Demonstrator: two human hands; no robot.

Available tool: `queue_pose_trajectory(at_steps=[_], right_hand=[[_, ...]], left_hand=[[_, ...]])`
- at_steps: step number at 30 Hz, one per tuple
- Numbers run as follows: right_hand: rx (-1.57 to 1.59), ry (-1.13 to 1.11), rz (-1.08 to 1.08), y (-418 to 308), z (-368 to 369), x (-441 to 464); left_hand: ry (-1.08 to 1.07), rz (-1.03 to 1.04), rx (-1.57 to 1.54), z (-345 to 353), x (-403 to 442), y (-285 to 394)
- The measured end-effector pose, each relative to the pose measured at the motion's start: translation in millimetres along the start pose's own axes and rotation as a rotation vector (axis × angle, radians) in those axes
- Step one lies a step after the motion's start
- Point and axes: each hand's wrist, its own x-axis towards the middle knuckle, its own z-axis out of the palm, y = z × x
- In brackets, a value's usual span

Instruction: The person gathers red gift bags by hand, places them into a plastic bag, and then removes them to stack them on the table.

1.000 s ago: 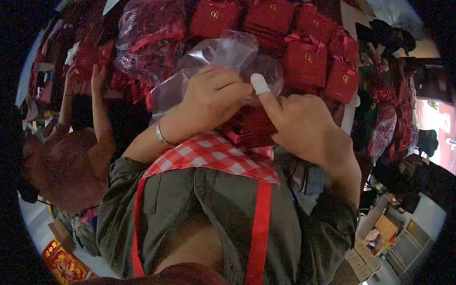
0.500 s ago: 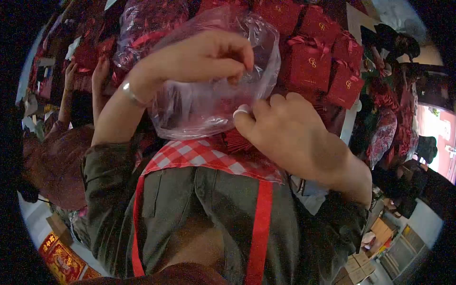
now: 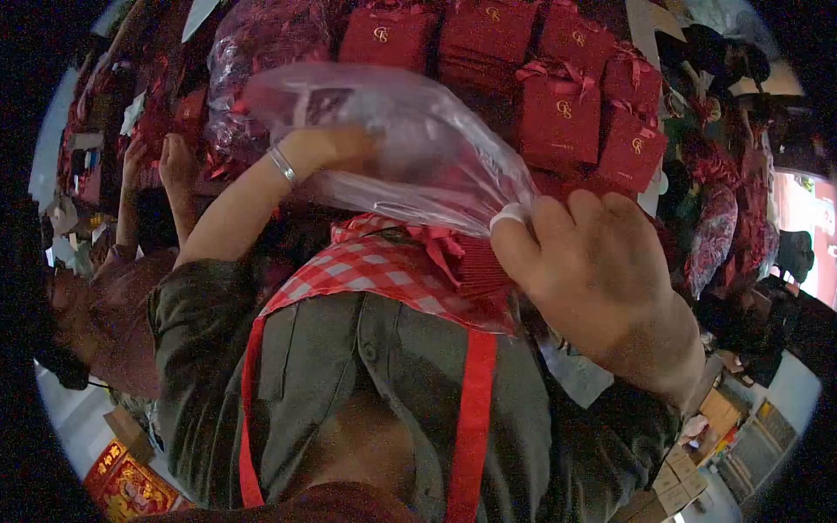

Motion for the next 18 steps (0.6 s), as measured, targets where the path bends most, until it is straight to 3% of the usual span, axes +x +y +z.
queue_pose_trajectory(at_steps=[1, 2, 5, 6, 7, 10, 11, 15, 17, 18], right_hand=[[-0.028, -0.012, -0.006, 0.6, -0.6, -0.1], [-0.035, -0.021, -0.002, 1.0, -0.7, -1.1], [0.015, 0.03, 0.011, 4.0, -5.3, -4.4], [0.031, 0.038, 0.015, 3.8, -7.6, -5.1], [0.048, 0.047, 0.018, 3.7, -10.1, -5.9], [0.059, 0.048, 0.04, -0.9, -6.4, -7.9], [0.041, -0.005, 0.043, -0.7, -6.5, -8.2], [0.083, -0.045, 0.047, 1.5, -12.3, -14.4], [0.111, -0.019, 0.033, 5.1, -16.0, -15.7], [0.12, -0.044, 0.042, 3.7, -12.6, -16.6]], left_hand=[[-0.159, 0.069, 0.252, 4.5, 4.3, -3.0], [0.004, 0.061, 0.229, 0.4, 5.1, -14.3], [0.833, 0.134, -0.284, -57.3, -48.0, -7.5], [0.967, 0.181, -0.29, -65.4, -63.9, -0.2], [0.98, 0.191, -0.241, -59.7, -61.4, 4.5], [0.395, 0.156, 0.071, 9.4, -14.6, 7.2], [0.384, 0.151, 0.071, 9.2, -10.8, 6.1], [1.089, 0.303, -0.304, -60.3, -69.1, 11.0], [1.026, 0.348, -0.16, -42.8, -67.7, 12.2], [0.791, 0.345, -0.063, -17.4, -51.1, 10.2]])
